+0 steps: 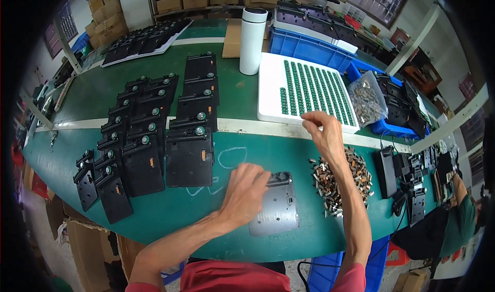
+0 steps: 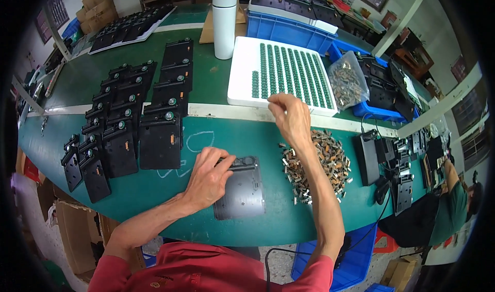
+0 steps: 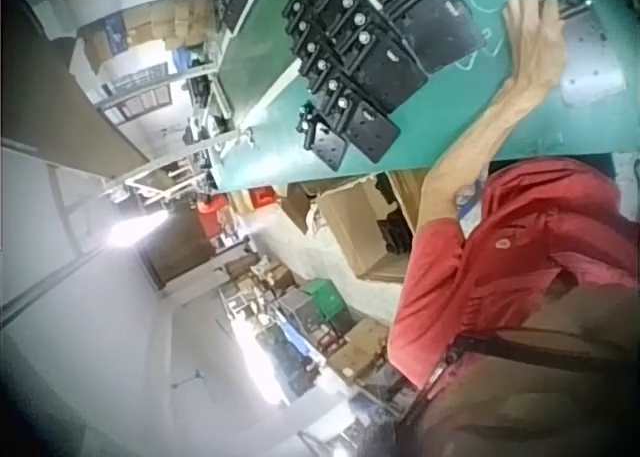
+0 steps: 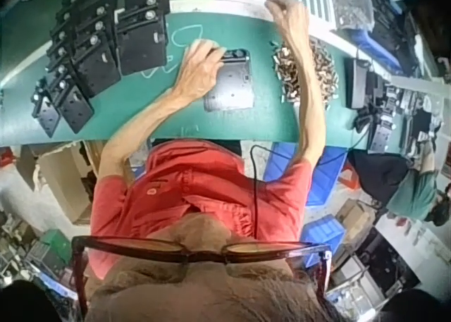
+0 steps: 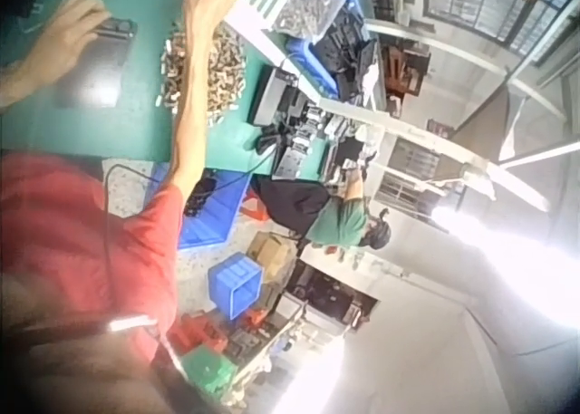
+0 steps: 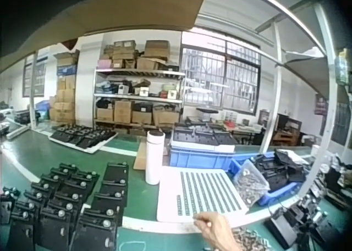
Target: The person assembles device panels by taking plastic base plates from a box, attaching circular components from a tray and clips from a pile onto each plate by hand, and placing the completed panels in rows on the workbench.
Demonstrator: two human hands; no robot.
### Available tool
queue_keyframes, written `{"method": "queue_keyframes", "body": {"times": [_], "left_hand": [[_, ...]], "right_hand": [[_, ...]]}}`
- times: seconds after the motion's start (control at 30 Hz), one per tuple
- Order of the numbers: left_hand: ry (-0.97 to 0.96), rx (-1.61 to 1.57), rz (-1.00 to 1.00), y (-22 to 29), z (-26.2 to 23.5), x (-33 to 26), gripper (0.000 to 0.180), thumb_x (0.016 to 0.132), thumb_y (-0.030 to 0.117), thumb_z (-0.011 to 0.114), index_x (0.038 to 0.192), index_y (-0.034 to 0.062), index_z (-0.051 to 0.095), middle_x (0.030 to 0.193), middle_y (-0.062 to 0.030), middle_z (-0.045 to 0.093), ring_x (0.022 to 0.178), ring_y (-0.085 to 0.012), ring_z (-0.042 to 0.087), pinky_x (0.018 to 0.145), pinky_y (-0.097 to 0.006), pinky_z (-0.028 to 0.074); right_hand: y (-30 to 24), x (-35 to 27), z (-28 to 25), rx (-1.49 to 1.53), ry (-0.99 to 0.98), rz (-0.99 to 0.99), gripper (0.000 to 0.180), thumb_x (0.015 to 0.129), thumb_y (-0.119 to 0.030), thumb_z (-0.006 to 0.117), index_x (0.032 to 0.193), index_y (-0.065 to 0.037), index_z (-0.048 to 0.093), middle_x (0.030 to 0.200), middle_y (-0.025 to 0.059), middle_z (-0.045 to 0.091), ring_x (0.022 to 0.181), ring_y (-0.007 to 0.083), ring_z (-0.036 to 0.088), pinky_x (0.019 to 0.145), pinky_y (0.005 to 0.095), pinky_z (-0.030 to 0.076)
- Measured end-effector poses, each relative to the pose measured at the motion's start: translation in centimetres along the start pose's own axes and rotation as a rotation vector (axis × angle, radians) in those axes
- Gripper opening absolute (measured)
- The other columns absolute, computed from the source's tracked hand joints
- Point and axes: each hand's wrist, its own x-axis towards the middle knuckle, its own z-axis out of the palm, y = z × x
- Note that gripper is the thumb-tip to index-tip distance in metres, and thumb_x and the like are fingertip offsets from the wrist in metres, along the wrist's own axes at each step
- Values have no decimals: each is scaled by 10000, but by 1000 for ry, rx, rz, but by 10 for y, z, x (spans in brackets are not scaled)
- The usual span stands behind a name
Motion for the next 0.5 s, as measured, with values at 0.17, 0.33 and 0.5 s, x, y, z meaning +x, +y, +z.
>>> {"method": "queue_keyframes", "body": {"times": [0.17,0.33,0.5], "left_hand": [[3,-18,-8,-1,2,-1,405,695,-40,728,1090,-39,637,1052,-117,546,990,-295,511,835,-407,417],[11,-48,-8,-1,5,0,364,728,-32,687,1089,-43,642,1046,-118,560,1010,-288,520,856,-403,409],[-3,3,-24,-1,1,-2,324,772,-7,629,1094,-42,646,1044,-112,562,1005,-272,526,865,-396,399]], "right_hand": [[26,71,42,-93,38,-28,198,840,-102,626,986,-27,738,890,206,706,808,342,686,748,426,530],[67,125,72,-264,17,-23,178,852,-113,620,963,-102,758,972,195,699,830,341,684,769,430,534],[63,142,80,-309,-131,83,136,820,-161,658,902,-134,763,899,109,731,830,298,691,733,398,533]]}}
